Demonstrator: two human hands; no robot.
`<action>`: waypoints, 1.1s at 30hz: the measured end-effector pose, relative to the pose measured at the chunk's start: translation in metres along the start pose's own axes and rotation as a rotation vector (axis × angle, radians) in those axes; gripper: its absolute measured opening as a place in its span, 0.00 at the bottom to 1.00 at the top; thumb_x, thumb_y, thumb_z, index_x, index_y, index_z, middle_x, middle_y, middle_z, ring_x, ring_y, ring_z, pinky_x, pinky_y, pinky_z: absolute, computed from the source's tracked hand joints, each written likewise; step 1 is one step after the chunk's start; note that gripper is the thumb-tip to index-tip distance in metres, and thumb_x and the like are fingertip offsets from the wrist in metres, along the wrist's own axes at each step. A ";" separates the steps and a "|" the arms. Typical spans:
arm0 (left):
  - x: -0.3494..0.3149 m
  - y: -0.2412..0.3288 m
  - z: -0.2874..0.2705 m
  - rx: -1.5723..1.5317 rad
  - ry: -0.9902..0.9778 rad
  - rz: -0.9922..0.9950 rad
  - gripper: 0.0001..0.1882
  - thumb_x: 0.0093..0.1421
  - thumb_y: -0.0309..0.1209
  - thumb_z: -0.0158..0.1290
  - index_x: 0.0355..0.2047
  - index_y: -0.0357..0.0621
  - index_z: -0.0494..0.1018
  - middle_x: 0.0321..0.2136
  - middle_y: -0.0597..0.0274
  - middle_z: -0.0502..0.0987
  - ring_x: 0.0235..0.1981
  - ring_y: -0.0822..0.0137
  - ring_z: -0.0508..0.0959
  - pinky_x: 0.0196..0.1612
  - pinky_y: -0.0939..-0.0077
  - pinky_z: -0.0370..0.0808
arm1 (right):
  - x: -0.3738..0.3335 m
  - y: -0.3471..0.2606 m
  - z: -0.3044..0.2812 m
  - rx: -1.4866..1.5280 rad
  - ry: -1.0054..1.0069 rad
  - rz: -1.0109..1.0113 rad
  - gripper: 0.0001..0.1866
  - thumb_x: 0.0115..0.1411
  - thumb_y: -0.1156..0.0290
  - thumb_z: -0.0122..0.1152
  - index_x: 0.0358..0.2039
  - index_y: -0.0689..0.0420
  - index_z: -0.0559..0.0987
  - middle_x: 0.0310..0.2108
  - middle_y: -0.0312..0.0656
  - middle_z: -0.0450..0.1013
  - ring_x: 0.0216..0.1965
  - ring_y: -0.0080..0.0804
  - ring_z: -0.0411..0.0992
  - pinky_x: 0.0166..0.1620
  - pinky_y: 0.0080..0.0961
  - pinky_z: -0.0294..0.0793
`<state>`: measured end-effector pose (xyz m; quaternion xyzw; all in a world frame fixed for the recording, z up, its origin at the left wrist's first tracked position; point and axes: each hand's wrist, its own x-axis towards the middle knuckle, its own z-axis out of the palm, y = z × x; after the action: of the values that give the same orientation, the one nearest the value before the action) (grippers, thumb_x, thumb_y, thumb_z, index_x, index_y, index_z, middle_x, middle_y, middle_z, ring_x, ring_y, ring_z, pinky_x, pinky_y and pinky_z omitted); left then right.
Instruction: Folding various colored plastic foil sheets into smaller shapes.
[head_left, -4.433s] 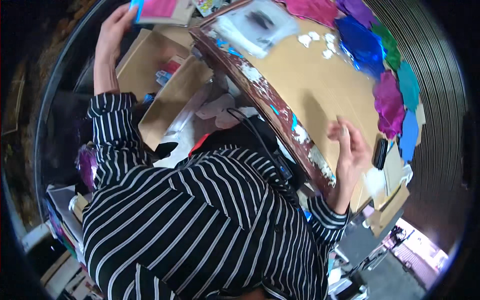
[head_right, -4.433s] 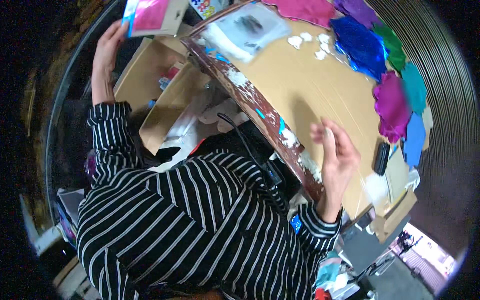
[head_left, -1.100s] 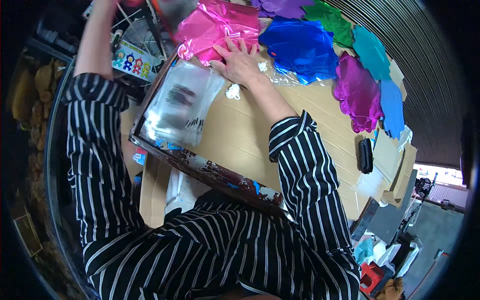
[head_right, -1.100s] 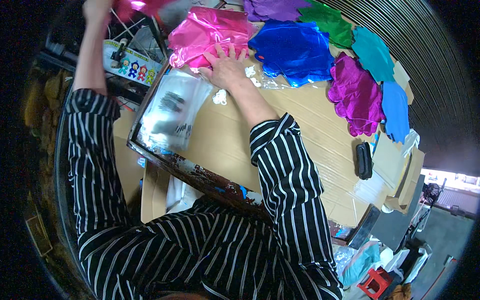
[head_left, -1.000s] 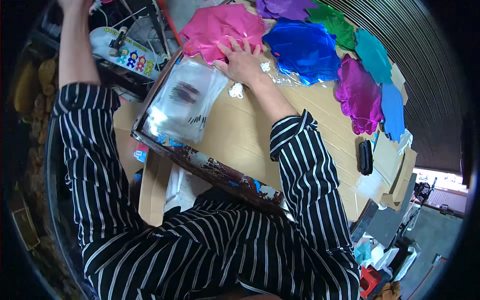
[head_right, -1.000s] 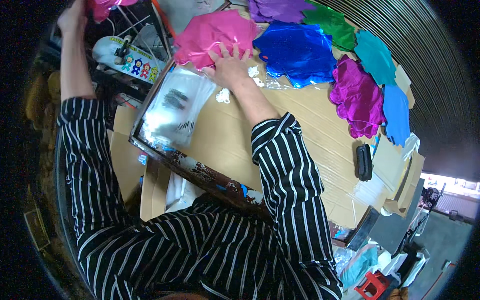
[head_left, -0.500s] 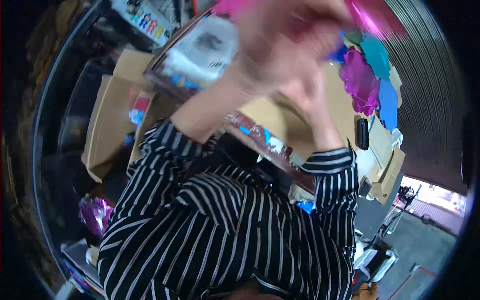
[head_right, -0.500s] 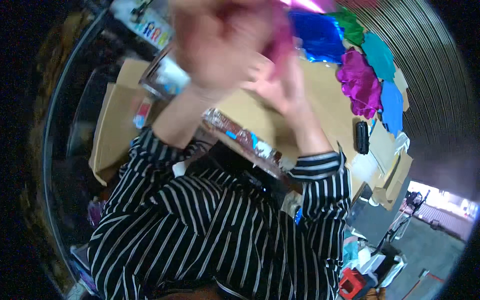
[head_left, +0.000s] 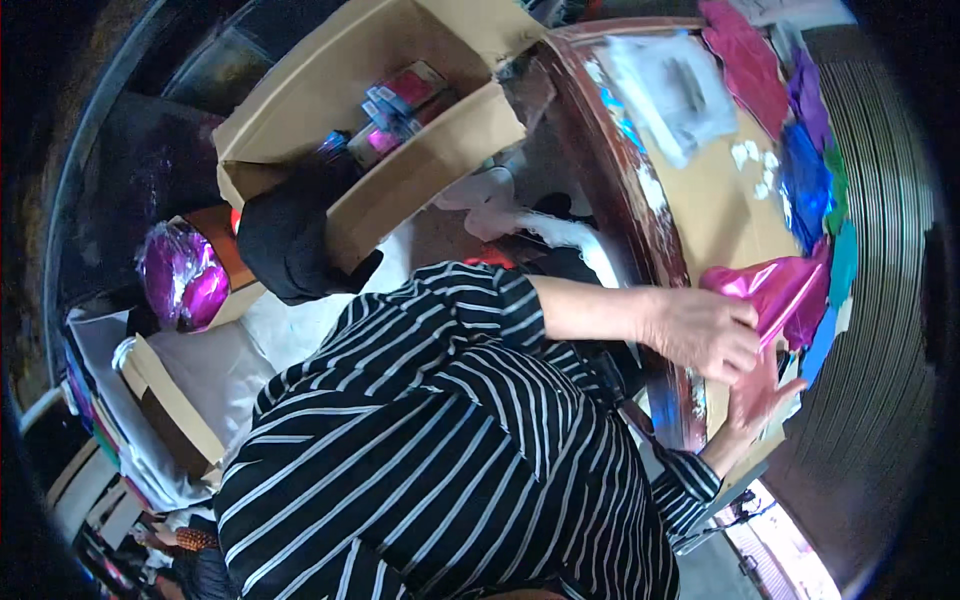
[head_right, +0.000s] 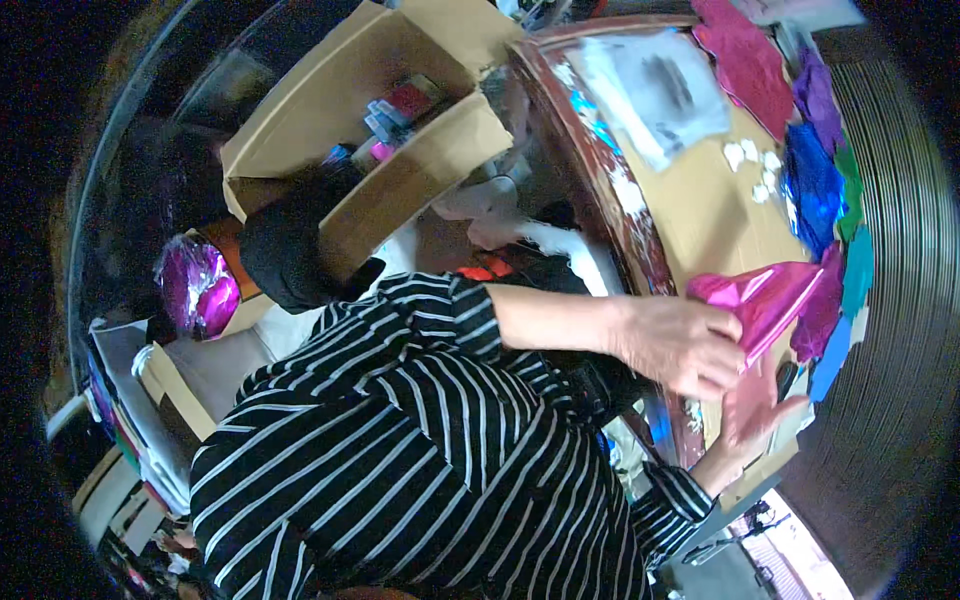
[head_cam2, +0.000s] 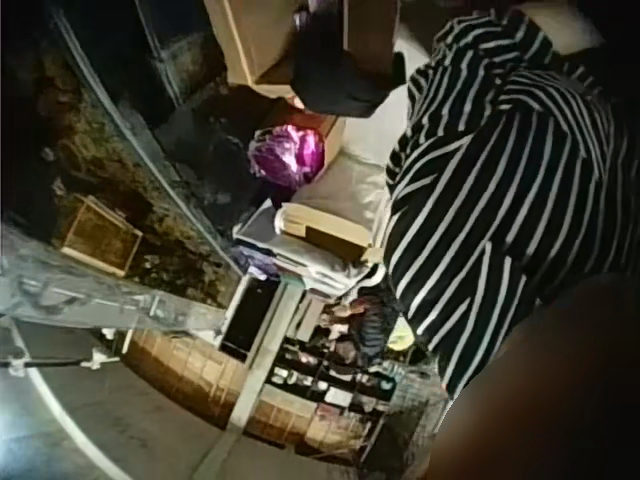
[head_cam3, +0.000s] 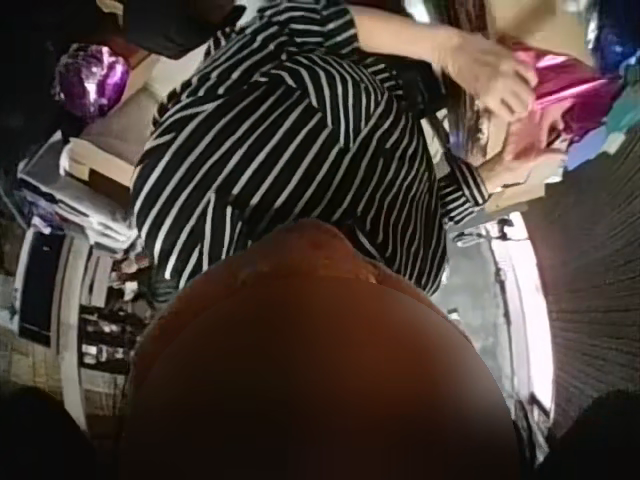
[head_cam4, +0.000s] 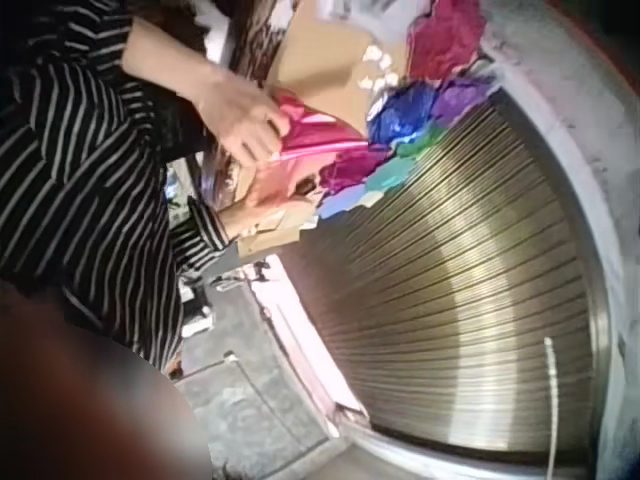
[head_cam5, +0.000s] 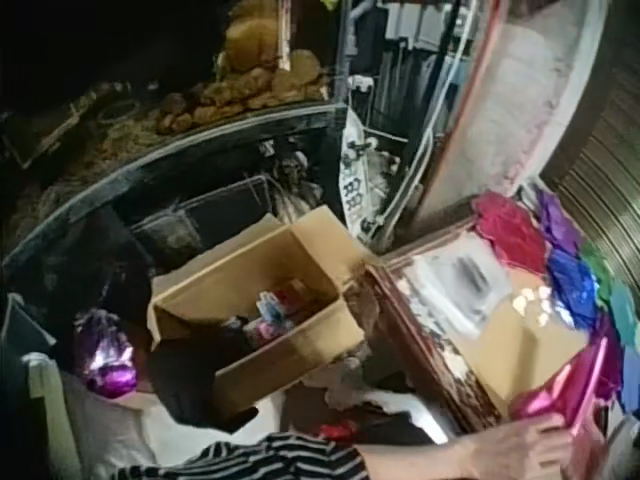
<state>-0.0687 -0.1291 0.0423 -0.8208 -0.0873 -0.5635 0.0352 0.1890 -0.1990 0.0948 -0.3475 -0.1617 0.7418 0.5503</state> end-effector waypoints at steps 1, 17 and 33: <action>-0.004 0.003 0.005 -0.001 0.007 -0.007 0.03 0.52 0.34 0.61 0.26 0.56 0.77 0.29 0.79 0.75 0.39 0.77 0.76 0.51 0.71 0.73 | -0.006 0.005 -0.002 -0.007 0.005 0.004 0.56 0.60 0.37 0.65 0.75 0.61 0.52 0.73 0.56 0.53 0.69 0.48 0.61 0.64 0.53 0.72; -0.079 -0.005 -0.026 -0.272 -0.018 -0.215 0.08 0.56 0.32 0.60 0.21 0.48 0.77 0.30 0.72 0.77 0.40 0.70 0.76 0.48 0.67 0.74 | -0.001 0.013 -0.058 -0.432 0.472 -0.240 0.22 0.66 0.69 0.64 0.58 0.64 0.76 0.55 0.46 0.76 0.57 0.40 0.73 0.65 0.45 0.69; -0.558 -0.193 -0.207 0.693 -0.733 -1.105 0.14 0.63 0.37 0.55 0.45 0.43 0.77 0.32 0.49 0.81 0.34 0.43 0.83 0.36 0.49 0.82 | -0.047 0.029 -0.077 -0.633 0.981 -0.247 0.24 0.66 0.60 0.66 0.56 0.63 0.79 0.50 0.46 0.80 0.47 0.36 0.80 0.50 0.34 0.82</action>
<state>-0.4895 -0.0292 -0.4105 -0.7344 -0.6657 -0.1296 -0.0276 0.2285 -0.2634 0.0382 -0.7753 -0.1409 0.3408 0.5127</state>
